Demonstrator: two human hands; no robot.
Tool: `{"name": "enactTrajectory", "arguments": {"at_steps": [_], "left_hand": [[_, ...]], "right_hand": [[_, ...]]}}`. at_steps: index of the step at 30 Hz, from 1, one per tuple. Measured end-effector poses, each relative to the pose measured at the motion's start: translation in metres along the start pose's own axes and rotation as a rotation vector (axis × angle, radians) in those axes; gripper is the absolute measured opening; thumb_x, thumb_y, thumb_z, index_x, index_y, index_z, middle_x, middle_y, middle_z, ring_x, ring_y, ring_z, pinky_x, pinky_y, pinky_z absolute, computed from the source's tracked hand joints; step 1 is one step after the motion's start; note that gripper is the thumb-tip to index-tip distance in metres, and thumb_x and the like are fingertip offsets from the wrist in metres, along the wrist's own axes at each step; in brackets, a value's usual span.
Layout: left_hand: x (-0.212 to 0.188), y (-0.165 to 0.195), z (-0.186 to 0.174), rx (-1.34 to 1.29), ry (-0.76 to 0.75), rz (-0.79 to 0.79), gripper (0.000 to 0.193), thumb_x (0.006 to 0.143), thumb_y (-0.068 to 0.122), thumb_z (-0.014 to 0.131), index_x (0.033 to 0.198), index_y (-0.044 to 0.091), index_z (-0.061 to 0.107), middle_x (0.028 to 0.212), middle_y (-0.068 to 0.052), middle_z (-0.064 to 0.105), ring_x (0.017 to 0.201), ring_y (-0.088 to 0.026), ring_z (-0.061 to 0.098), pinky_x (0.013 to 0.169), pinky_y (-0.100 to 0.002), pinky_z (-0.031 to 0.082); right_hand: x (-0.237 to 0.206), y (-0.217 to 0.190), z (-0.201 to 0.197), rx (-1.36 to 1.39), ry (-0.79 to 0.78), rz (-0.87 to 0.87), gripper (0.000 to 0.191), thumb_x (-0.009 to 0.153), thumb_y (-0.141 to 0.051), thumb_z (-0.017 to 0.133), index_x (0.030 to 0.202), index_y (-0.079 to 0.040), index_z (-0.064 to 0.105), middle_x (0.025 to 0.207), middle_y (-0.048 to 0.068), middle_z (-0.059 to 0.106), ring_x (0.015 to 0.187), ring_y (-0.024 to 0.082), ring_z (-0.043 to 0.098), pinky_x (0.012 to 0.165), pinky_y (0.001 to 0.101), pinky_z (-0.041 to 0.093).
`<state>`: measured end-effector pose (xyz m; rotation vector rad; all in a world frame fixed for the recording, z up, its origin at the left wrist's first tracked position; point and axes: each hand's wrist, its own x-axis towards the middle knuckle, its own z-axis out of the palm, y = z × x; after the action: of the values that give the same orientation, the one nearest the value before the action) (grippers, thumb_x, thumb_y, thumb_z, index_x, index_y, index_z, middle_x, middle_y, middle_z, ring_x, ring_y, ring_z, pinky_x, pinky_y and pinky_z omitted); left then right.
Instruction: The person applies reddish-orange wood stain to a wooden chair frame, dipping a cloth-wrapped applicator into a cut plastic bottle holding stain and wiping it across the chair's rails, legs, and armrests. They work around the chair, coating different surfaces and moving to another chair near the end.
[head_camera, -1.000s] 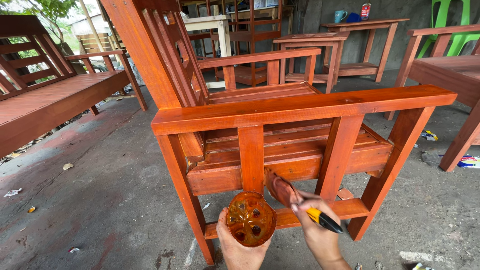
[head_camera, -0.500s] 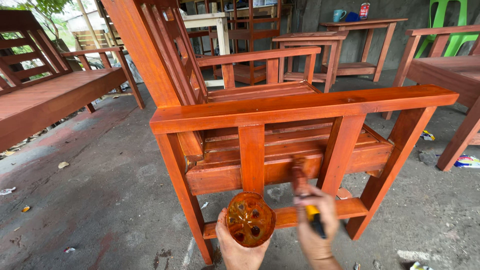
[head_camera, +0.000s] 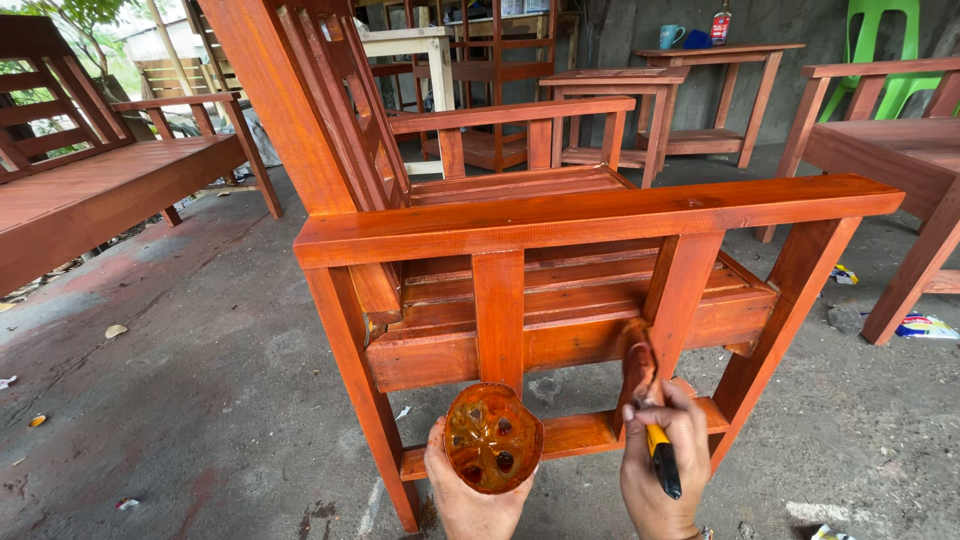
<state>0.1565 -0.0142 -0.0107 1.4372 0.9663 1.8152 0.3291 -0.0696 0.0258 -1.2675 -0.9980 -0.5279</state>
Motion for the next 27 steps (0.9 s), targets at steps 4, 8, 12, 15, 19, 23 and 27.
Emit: {"name": "enactTrajectory", "arguments": {"at_steps": [4, 8, 12, 15, 19, 23, 27], "left_hand": [[-0.001, -0.002, 0.0, 0.041, -0.012, -0.005, 0.119, 0.045, 0.008, 0.101, 0.139, -0.003, 0.029, 0.131, -0.019, 0.051, 0.118, -0.026, 0.065, 0.097, -0.038, 0.06], [-0.001, -0.002, -0.001, 0.057, 0.031, 0.008, 0.119, 0.046, 0.01, 0.101, 0.14, -0.003, 0.029, 0.131, -0.018, 0.053, 0.117, -0.025, 0.066, 0.097, -0.038, 0.059], [-0.001, 0.002, -0.003, 0.017, 0.019, -0.03, 0.12, 0.047, 0.01, 0.1, 0.142, -0.002, 0.028, 0.132, -0.017, 0.054, 0.118, -0.025, 0.067, 0.098, -0.037, 0.059], [-0.001, 0.006, -0.004, 0.048, 0.026, -0.032, 0.119, 0.047, 0.01, 0.101, 0.142, 0.0, 0.03, 0.132, -0.017, 0.055, 0.118, -0.025, 0.067, 0.099, -0.038, 0.059], [0.001, 0.011, -0.004, 0.183, 0.01, -0.149, 0.131, 0.043, 0.012, 0.103, 0.148, 0.004, 0.026, 0.134, -0.016, 0.049, 0.123, -0.025, 0.061, 0.102, -0.039, 0.056], [0.003, 0.015, -0.004, 0.156, -0.014, -0.174, 0.129, 0.045, 0.014, 0.103, 0.148, 0.006, 0.026, 0.134, -0.015, 0.049, 0.124, -0.025, 0.061, 0.104, -0.039, 0.056], [0.004, 0.015, -0.007, 0.173, -0.015, -0.191, 0.13, 0.045, 0.012, 0.103, 0.149, 0.006, 0.025, 0.135, -0.015, 0.048, 0.125, -0.024, 0.06, 0.105, -0.039, 0.055]], "right_hand": [[0.008, 0.001, 0.014, -0.038, -0.01, -0.054, 0.022, 0.088, -0.003, 0.079, 0.094, -0.006, 0.058, 0.127, 0.02, 0.065, 0.117, 0.032, 0.068, 0.096, 0.0386, 0.056], [-0.008, 0.006, 0.023, -0.171, -0.108, -0.008, 0.023, 0.084, -0.003, 0.079, 0.092, -0.007, 0.059, 0.121, 0.019, 0.065, 0.119, 0.036, 0.066, 0.096, 0.0405, 0.056], [-0.03, 0.007, 0.019, -0.055, -0.099, 0.214, 0.022, 0.085, -0.005, 0.079, 0.092, -0.006, 0.058, 0.113, 0.016, 0.066, 0.108, 0.029, 0.069, 0.093, 0.0389, 0.056], [-0.019, 0.005, 0.017, 0.0, -0.061, 0.297, 0.019, 0.09, -0.005, 0.077, 0.092, -0.006, 0.058, 0.107, 0.012, 0.07, 0.101, 0.024, 0.07, 0.091, 0.0371, 0.057], [0.027, -0.005, 0.027, 0.171, -0.039, 0.473, 0.012, 0.093, -0.006, 0.071, 0.092, -0.011, 0.06, 0.102, 0.006, 0.07, 0.096, 0.016, 0.071, 0.087, 0.0296, 0.065], [0.059, -0.021, 0.026, 0.012, -0.045, 0.473, 0.016, 0.094, -0.007, 0.075, 0.091, -0.009, 0.06, 0.099, 0.006, 0.072, 0.095, 0.017, 0.07, 0.086, 0.03, 0.059], [0.068, -0.028, 0.023, 0.098, -0.019, 0.349, 0.016, 0.096, -0.005, 0.075, 0.093, -0.008, 0.059, 0.101, 0.006, 0.072, 0.101, 0.017, 0.071, 0.091, 0.0292, 0.058]]}}
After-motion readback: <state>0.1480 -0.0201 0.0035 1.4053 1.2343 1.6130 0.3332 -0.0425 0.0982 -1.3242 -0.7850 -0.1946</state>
